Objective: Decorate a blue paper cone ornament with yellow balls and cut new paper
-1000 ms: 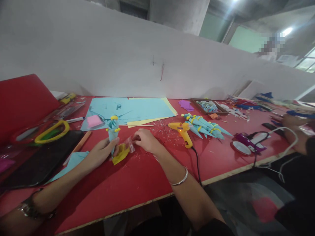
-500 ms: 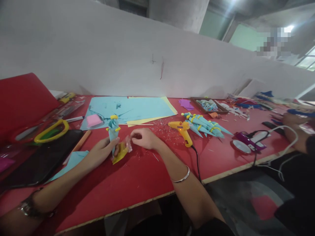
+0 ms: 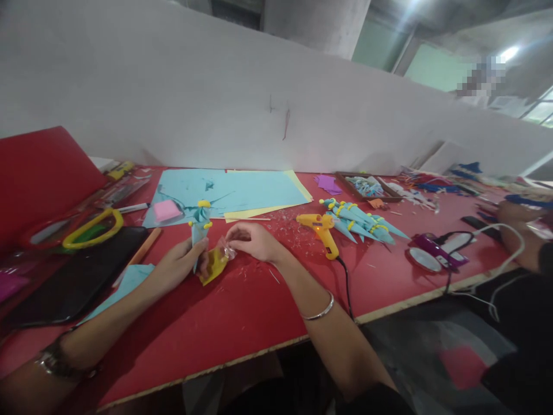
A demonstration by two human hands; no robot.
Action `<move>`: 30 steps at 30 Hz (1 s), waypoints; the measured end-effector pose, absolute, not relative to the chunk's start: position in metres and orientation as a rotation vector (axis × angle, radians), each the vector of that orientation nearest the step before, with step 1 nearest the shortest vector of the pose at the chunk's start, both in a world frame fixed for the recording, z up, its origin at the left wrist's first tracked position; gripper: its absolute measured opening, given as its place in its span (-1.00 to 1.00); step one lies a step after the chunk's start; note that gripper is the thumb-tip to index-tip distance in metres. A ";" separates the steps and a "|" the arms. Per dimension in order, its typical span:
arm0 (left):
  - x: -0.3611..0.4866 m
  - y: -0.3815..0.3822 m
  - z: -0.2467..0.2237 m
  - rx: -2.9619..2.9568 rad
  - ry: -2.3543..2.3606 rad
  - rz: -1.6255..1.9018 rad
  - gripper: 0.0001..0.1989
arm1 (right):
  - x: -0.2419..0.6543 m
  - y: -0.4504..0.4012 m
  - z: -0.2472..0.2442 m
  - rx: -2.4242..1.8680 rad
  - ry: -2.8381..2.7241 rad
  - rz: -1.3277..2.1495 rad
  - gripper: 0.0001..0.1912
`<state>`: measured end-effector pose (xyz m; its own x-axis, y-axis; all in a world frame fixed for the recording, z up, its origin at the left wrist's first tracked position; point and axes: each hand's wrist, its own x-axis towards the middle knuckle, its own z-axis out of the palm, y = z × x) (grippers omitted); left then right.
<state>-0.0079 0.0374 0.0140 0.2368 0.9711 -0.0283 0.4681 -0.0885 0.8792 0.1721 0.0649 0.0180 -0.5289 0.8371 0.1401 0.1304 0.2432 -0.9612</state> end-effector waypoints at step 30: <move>-0.006 0.039 0.015 1.766 1.410 0.778 -0.56 | 0.164 0.058 0.020 -1.106 -2.391 0.746 -0.89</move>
<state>-0.0058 0.0387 0.0148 0.2141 0.9767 0.0130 0.5321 -0.1278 0.8370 0.1637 0.0577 0.0205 -0.6066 0.7841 0.1313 0.5701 0.5441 -0.6155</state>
